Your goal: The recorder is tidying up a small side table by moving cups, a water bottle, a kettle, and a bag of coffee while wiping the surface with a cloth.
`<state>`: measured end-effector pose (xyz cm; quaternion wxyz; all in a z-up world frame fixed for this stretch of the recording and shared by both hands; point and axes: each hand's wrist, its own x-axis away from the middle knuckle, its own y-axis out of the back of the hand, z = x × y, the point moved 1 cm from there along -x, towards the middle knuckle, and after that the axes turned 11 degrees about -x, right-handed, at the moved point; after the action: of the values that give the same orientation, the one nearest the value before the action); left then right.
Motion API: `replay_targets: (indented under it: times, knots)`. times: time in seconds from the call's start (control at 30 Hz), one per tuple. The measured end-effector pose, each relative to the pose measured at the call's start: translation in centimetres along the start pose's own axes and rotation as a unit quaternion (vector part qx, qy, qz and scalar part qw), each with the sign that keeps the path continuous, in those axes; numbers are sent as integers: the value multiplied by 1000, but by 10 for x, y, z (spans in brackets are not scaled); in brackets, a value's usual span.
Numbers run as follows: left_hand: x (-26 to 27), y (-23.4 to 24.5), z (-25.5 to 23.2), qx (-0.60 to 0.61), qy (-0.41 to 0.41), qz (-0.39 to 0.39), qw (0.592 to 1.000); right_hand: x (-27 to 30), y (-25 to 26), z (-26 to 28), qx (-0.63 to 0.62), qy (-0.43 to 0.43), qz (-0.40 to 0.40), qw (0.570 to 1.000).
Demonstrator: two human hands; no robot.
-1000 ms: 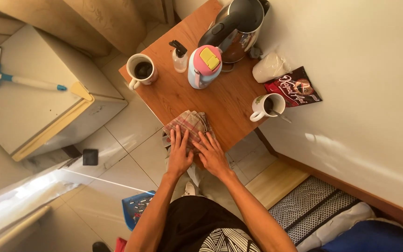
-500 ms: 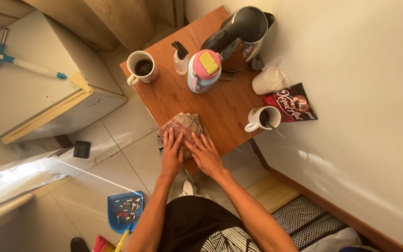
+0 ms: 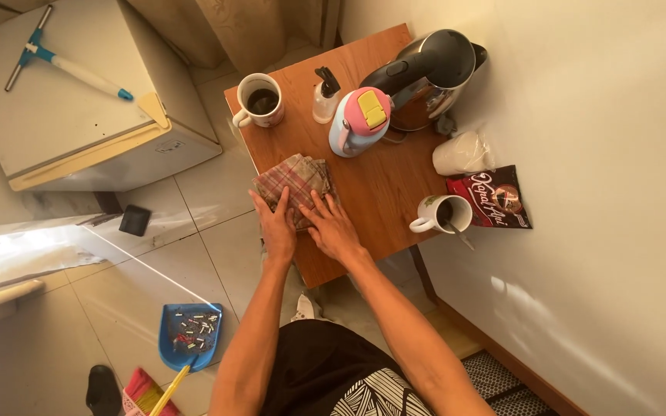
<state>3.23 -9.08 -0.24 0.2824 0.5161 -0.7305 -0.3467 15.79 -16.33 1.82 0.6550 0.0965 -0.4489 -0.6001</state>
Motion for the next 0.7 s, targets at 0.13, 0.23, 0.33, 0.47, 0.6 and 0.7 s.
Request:
replay_targets:
  times: [0.13, 0.23, 0.33, 0.47, 0.6, 0.7]
  knots:
    - [13, -13, 9, 83, 35, 16, 996, 12, -7, -1, 0, 11, -17, 1000]
    - [22, -3, 12, 102, 64, 62, 991, 28, -16, 0, -4, 1, -22, 1000]
    - [33, 2, 10, 110, 55, 79, 989, 42, -28, -4, -8, 7, -33, 999]
    - [46, -3, 4, -58, -7, 53, 997, 51, -43, -6, 7, 1, -45, 999]
    - [38, -6, 7, 15, 4, 83, 996, 40, -46, 1, 20, -28, -34, 999]
    - [21, 1, 10, 34, 4, 99, 995, 28, -36, 9, 22, -40, -21, 999]
